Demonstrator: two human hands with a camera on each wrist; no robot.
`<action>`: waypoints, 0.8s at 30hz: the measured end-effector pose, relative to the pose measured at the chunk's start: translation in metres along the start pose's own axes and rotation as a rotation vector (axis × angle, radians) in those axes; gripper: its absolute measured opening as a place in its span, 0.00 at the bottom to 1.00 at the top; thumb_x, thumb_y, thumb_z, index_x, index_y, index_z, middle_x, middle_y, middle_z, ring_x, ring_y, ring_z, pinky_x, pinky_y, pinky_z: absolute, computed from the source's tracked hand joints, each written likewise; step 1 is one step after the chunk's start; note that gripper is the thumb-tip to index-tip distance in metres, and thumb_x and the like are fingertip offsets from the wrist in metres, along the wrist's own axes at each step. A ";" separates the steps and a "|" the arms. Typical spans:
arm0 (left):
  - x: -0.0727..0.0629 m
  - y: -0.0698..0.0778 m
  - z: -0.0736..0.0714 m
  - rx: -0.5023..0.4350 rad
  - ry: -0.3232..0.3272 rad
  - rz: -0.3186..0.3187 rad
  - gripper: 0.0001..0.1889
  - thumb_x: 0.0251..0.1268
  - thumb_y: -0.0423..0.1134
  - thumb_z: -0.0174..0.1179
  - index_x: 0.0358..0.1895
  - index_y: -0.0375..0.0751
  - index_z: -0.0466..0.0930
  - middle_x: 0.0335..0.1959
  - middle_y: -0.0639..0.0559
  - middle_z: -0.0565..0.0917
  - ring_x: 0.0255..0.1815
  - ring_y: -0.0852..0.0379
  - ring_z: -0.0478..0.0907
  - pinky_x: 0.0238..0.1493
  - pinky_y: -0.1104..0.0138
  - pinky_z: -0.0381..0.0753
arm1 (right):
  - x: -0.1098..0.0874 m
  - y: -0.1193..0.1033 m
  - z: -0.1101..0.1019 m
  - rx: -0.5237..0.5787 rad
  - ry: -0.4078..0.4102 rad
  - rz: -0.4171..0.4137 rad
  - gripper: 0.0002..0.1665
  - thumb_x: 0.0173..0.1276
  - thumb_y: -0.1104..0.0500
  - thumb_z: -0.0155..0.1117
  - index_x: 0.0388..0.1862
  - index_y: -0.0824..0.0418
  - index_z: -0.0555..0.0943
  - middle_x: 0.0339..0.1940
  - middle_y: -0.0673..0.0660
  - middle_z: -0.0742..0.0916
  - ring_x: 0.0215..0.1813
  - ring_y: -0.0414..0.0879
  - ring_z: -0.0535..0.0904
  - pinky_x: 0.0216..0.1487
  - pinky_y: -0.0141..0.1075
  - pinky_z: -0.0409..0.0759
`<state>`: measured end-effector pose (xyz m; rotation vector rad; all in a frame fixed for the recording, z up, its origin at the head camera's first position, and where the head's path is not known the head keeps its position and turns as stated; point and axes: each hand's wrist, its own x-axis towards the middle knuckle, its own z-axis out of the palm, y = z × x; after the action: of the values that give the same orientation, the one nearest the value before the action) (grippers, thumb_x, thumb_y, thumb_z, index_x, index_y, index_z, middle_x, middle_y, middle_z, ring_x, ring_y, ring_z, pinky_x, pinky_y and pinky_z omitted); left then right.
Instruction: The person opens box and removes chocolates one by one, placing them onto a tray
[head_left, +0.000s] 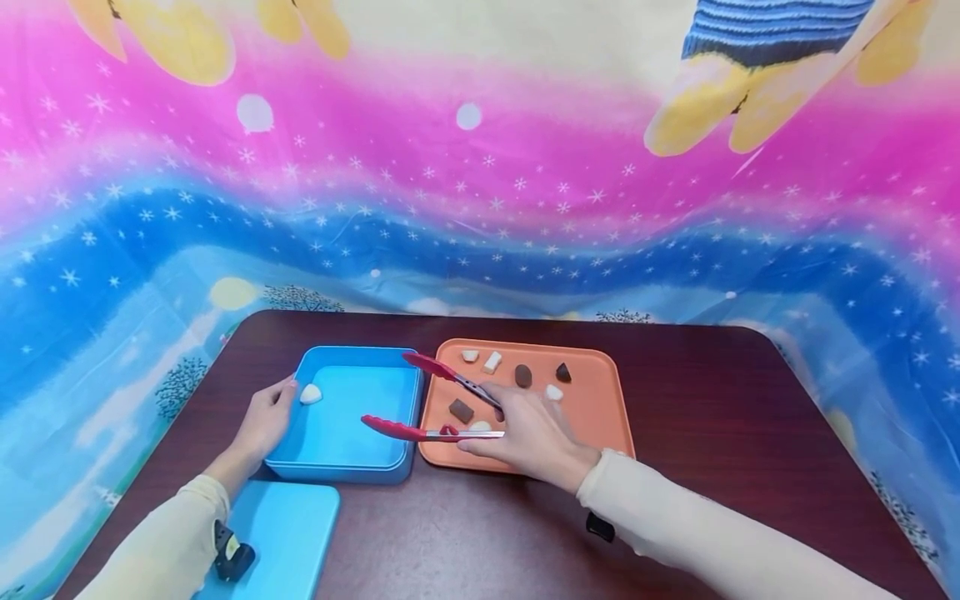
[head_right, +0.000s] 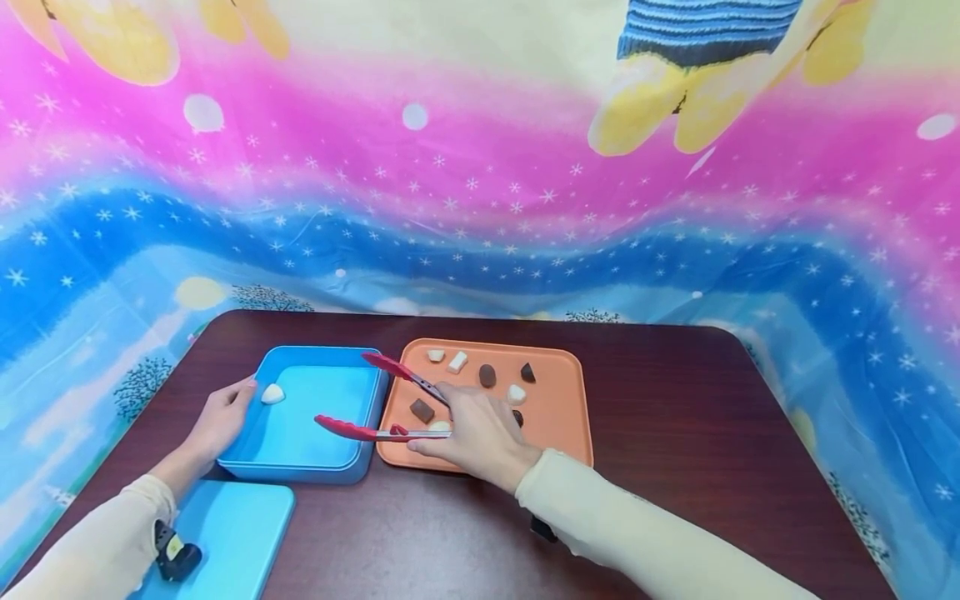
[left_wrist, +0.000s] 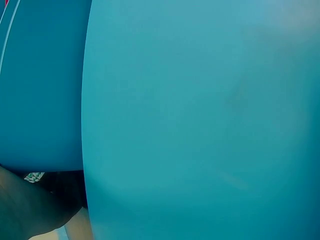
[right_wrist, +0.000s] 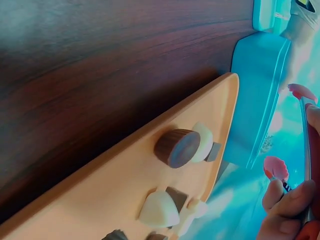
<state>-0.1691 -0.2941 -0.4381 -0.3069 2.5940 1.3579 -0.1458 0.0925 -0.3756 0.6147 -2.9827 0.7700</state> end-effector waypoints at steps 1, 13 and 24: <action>0.000 0.000 0.000 0.000 0.001 0.002 0.36 0.83 0.59 0.25 0.82 0.37 0.41 0.82 0.31 0.49 0.82 0.28 0.45 0.78 0.33 0.51 | 0.001 -0.001 0.002 0.011 -0.007 -0.007 0.43 0.51 0.29 0.76 0.63 0.46 0.80 0.23 0.45 0.78 0.18 0.37 0.66 0.13 0.31 0.58; -0.001 -0.001 0.001 -0.007 0.016 0.007 0.37 0.83 0.58 0.26 0.82 0.36 0.43 0.82 0.31 0.50 0.82 0.28 0.46 0.78 0.33 0.51 | 0.018 -0.017 0.022 0.031 -0.063 -0.039 0.31 0.54 0.27 0.73 0.37 0.50 0.78 0.20 0.43 0.75 0.18 0.38 0.68 0.16 0.31 0.62; -0.001 0.000 0.000 0.000 0.011 0.013 0.36 0.83 0.60 0.27 0.82 0.39 0.42 0.82 0.31 0.51 0.81 0.27 0.49 0.76 0.32 0.54 | 0.032 -0.030 0.034 -0.006 -0.068 -0.098 0.38 0.55 0.27 0.71 0.56 0.49 0.83 0.22 0.45 0.78 0.19 0.38 0.68 0.14 0.32 0.61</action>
<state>-0.1680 -0.2939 -0.4381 -0.2991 2.6094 1.3638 -0.1611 0.0402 -0.3887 0.7951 -2.9874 0.7483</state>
